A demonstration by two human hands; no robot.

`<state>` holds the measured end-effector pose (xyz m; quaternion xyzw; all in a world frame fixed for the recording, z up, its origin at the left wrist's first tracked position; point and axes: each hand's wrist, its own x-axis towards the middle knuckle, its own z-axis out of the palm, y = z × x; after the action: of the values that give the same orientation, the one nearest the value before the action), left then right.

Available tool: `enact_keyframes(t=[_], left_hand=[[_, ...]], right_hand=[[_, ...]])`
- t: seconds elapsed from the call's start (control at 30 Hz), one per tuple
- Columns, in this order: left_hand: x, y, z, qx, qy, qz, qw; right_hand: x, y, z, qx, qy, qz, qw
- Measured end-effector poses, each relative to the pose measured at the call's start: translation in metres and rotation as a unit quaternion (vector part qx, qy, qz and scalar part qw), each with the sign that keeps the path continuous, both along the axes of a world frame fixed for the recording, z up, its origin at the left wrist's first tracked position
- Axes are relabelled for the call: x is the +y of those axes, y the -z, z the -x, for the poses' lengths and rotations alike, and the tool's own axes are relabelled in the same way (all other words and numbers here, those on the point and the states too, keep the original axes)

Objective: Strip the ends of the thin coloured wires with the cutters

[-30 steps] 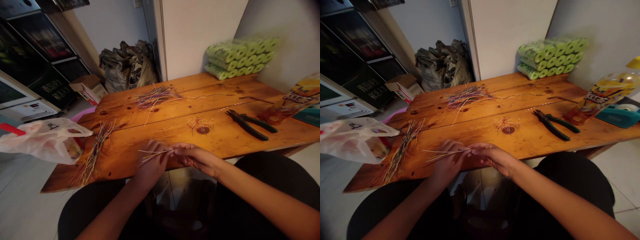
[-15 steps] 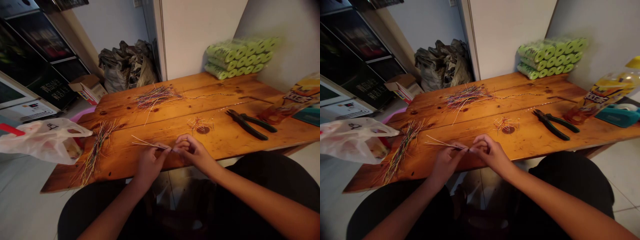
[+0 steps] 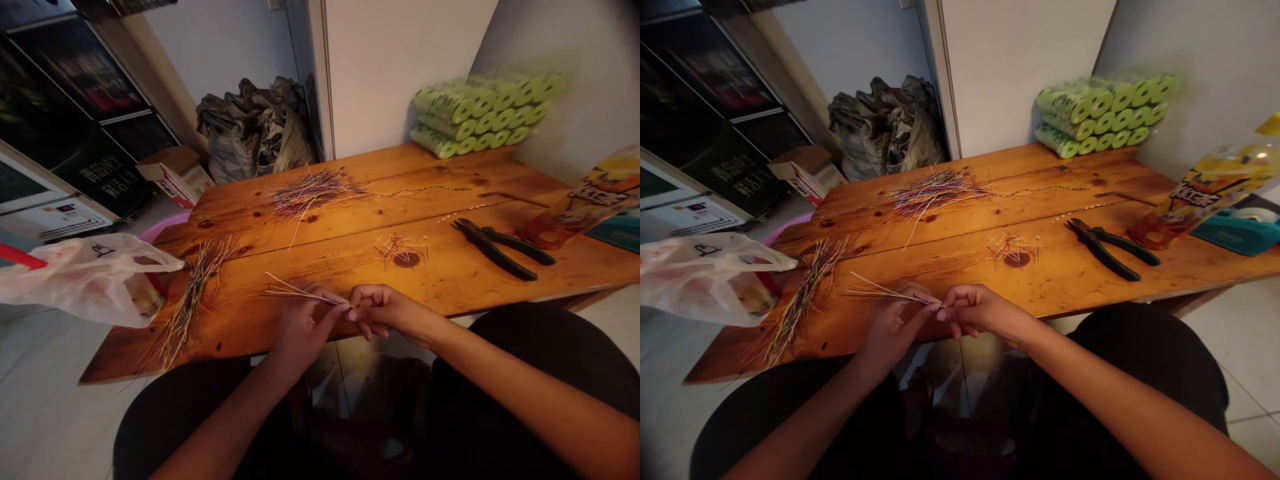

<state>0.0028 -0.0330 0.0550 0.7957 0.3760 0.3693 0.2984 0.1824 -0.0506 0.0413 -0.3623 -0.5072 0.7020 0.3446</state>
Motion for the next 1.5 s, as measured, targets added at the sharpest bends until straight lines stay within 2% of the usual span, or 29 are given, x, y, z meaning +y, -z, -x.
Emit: enact_keyframes(t=[0.07,0.1,0.13,0.2,0.23,0.27,0.3,0.33,0.43,0.5,0.6,0.7,0.77,0.83,0.9,0.97,1.13,1.2,1.27,1.37,1.5], left_hand=[[-0.001,0.001,-0.001,0.01,-0.005,0.027,1.0],[-0.001,0.002,-0.002,0.024,-0.008,0.039,0.999],[-0.001,0.003,-0.002,0.038,-0.013,0.053,0.998],[0.001,0.006,-0.003,0.051,-0.022,0.088,0.995],[0.002,0.008,-0.003,0.047,-0.027,0.105,0.993],[0.002,0.01,-0.003,0.037,-0.03,0.115,0.992],[0.003,0.011,-0.002,0.024,-0.032,0.121,0.992],[0.004,0.012,-0.002,0.015,-0.03,0.118,0.992],[0.004,0.009,-0.002,0.02,-0.031,0.068,0.997],[0.003,0.006,-0.002,0.039,-0.036,0.012,0.999],[0.001,0.002,-0.001,0.068,-0.034,-0.081,0.994],[-0.001,0.0,0.0,0.118,-0.04,-0.147,0.981],[-0.002,0.0,0.001,0.148,-0.042,-0.172,0.973],[-0.002,0.001,0.001,0.16,-0.04,-0.184,0.969],[-0.002,0.002,0.001,0.157,-0.043,-0.177,0.971],[-0.002,0.004,0.001,0.137,-0.045,-0.149,0.978],[-0.001,0.006,-0.002,0.081,-0.026,-0.046,0.995],[0.0,0.007,-0.003,0.058,-0.026,-0.001,0.998],[0.002,0.007,-0.003,0.013,-0.038,0.071,0.997],[0.009,0.007,0.0,-0.091,-0.094,0.193,0.972],[0.016,0.007,0.004,-0.203,-0.136,0.28,0.928]], right_hand=[[0.0,-0.001,-0.002,-0.091,0.013,-0.085,0.992],[0.0,-0.001,-0.003,-0.154,0.033,-0.148,0.976],[-0.001,-0.002,-0.004,-0.222,0.055,-0.218,0.949],[-0.005,-0.002,-0.005,-0.344,0.088,-0.34,0.871],[-0.006,-0.002,-0.005,-0.384,0.094,-0.374,0.839],[-0.008,-0.002,-0.005,-0.402,0.1,-0.387,0.824],[-0.009,-0.002,-0.004,-0.4,0.109,-0.38,0.827],[-0.009,-0.002,-0.003,-0.376,0.118,-0.358,0.846],[-0.007,-0.001,0.0,-0.227,0.137,-0.253,0.93],[-0.004,0.0,0.001,-0.136,0.138,-0.187,0.963],[0.0,0.0,-0.001,-0.069,0.124,-0.1,0.985],[0.004,0.0,-0.004,-0.062,0.068,-0.044,0.995],[0.005,-0.001,-0.005,-0.088,0.042,-0.05,0.994],[0.004,0.0,-0.006,-0.132,0.058,-0.101,0.984],[0.002,0.0,-0.006,-0.202,0.098,-0.18,0.958],[-0.002,-0.001,-0.007,-0.284,0.128,-0.266,0.912],[-0.009,-0.005,-0.01,-0.43,0.107,-0.449,0.776],[-0.01,-0.006,-0.011,-0.457,0.098,-0.468,0.75],[-0.009,-0.007,-0.01,-0.458,0.096,-0.443,0.765],[-0.007,-0.008,-0.008,-0.402,0.096,-0.372,0.831],[-0.007,-0.011,-0.002,-0.301,0.109,-0.284,0.904]])
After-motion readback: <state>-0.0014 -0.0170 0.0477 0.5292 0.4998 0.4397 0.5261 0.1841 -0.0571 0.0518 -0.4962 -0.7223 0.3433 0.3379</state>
